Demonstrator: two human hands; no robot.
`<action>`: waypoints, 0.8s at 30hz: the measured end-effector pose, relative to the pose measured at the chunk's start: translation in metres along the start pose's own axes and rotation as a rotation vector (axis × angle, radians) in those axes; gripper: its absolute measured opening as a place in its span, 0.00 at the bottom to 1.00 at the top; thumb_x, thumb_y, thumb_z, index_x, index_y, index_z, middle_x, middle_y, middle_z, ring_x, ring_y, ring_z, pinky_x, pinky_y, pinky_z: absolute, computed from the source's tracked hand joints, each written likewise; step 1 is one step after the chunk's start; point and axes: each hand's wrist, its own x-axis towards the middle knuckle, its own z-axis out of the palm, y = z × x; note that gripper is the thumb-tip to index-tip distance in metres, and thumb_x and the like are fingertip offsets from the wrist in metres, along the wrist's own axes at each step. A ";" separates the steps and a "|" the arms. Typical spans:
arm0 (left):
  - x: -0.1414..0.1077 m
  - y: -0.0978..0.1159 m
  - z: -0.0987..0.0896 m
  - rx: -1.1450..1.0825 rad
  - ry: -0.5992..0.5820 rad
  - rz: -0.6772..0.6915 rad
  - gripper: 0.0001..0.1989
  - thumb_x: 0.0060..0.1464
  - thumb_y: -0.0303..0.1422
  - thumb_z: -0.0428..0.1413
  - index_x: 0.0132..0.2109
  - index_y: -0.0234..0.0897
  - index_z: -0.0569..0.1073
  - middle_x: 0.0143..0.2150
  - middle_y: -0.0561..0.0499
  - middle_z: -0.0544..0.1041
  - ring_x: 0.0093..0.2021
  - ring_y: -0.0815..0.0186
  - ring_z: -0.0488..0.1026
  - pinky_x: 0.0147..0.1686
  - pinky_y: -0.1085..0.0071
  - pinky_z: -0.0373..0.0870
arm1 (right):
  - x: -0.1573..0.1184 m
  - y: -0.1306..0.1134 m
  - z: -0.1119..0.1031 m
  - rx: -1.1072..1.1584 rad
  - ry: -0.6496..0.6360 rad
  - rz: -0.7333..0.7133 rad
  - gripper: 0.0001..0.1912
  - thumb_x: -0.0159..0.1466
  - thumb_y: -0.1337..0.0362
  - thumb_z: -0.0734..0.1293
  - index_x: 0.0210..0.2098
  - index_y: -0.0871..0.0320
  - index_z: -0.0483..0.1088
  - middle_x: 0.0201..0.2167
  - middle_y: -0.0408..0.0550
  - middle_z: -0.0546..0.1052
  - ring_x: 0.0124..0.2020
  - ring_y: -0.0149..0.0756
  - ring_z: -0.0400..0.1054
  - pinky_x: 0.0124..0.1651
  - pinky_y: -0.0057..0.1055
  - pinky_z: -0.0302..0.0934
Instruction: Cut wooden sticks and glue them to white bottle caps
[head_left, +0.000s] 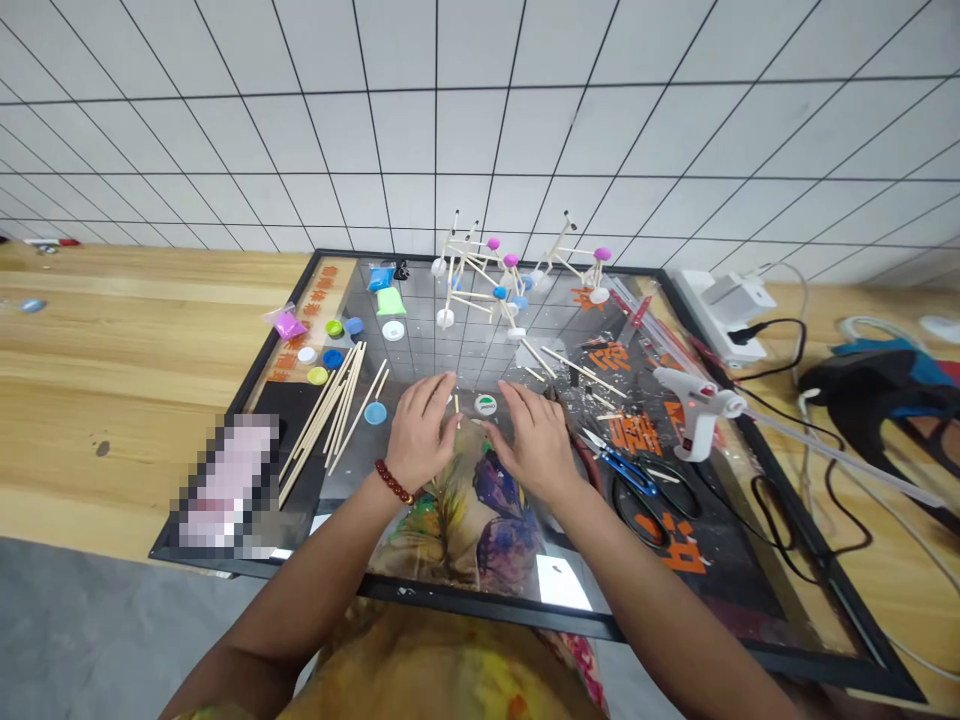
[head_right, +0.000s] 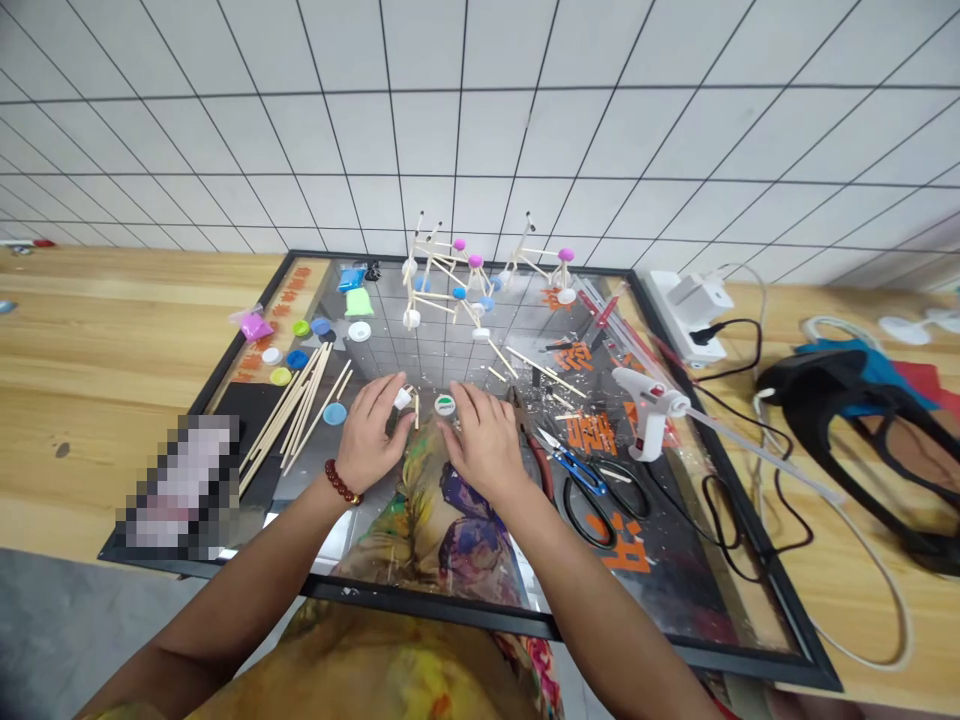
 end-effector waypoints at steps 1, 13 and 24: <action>0.000 0.000 0.001 -0.009 0.001 -0.008 0.26 0.67 0.32 0.53 0.69 0.36 0.62 0.61 0.37 0.75 0.61 0.52 0.73 0.61 0.54 0.72 | 0.000 0.000 0.000 0.004 0.009 0.001 0.28 0.73 0.55 0.61 0.67 0.62 0.61 0.58 0.63 0.76 0.54 0.51 0.71 0.53 0.44 0.62; 0.006 -0.010 0.003 -0.031 -0.070 -0.208 0.51 0.50 0.31 0.66 0.75 0.37 0.50 0.66 0.34 0.69 0.66 0.43 0.68 0.66 0.46 0.66 | 0.009 0.005 0.003 0.028 -0.122 0.136 0.28 0.70 0.55 0.62 0.65 0.62 0.65 0.58 0.61 0.77 0.56 0.54 0.70 0.55 0.46 0.59; 0.014 -0.014 0.001 -0.022 -0.208 -0.381 0.49 0.51 0.32 0.66 0.74 0.32 0.52 0.60 0.34 0.75 0.62 0.42 0.71 0.63 0.48 0.67 | 0.040 -0.017 -0.020 0.020 -0.417 0.343 0.29 0.67 0.56 0.67 0.66 0.60 0.66 0.63 0.58 0.74 0.61 0.53 0.69 0.60 0.46 0.62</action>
